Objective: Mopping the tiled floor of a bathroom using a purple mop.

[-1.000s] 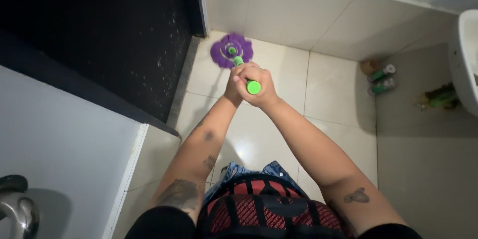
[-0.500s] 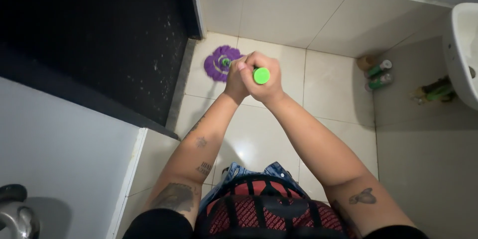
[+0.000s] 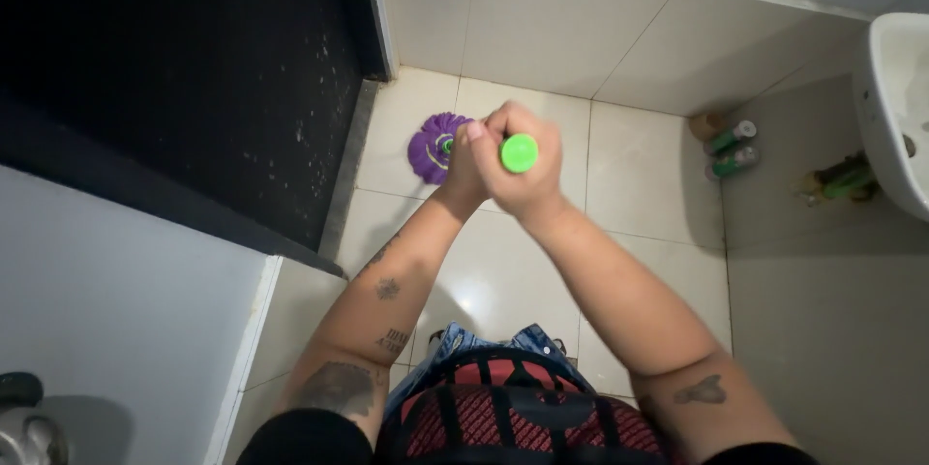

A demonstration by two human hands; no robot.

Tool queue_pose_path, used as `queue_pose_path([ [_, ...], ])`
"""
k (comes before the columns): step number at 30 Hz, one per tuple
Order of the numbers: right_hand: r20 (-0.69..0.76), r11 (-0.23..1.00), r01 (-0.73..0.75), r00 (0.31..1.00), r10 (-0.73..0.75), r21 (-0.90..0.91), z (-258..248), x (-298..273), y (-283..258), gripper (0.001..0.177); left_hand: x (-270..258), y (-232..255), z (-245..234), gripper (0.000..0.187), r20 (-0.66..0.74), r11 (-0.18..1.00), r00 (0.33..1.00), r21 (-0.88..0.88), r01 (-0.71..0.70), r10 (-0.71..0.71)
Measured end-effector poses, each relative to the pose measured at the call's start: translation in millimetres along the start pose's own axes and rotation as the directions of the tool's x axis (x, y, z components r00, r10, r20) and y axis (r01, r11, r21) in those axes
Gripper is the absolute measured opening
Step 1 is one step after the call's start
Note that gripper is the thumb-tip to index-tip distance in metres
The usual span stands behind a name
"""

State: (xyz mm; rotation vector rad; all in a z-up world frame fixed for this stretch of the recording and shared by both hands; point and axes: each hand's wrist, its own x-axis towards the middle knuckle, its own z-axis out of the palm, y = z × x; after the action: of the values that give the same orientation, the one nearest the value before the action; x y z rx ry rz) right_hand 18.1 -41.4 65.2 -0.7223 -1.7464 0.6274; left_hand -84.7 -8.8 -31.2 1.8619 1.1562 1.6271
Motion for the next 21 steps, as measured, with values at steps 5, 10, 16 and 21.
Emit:
queue_pose_path([
  [5, 0.057, 0.989, 0.069, 0.995, -0.077, 0.133, 15, -9, 33, 0.023, -20, -81, 11, 0.018, 0.004, 0.951, 0.999, -0.307, 0.033, -0.034],
  [10, 0.163, 0.983, 0.146, 0.973, -0.163, 0.110, 10, 13, 32, 0.022, -11, -103, 24, 0.018, 0.061, 0.752, 0.990, -0.646, 0.133, -0.123],
  [16, 0.217, 0.999, -0.021, 0.976, 0.010, 0.047, -16, 16, 5, 0.027, -7, -59, 30, 0.015, 0.032, 0.911, 0.997, -0.404, 0.082, -0.076],
  [21, 0.086, 0.997, 0.061, 0.994, -0.065, 0.051, -14, -11, 66, 0.027, -22, -107, 54, 0.019, 0.058, 0.869, 0.994, -0.482, 0.112, -0.096],
])
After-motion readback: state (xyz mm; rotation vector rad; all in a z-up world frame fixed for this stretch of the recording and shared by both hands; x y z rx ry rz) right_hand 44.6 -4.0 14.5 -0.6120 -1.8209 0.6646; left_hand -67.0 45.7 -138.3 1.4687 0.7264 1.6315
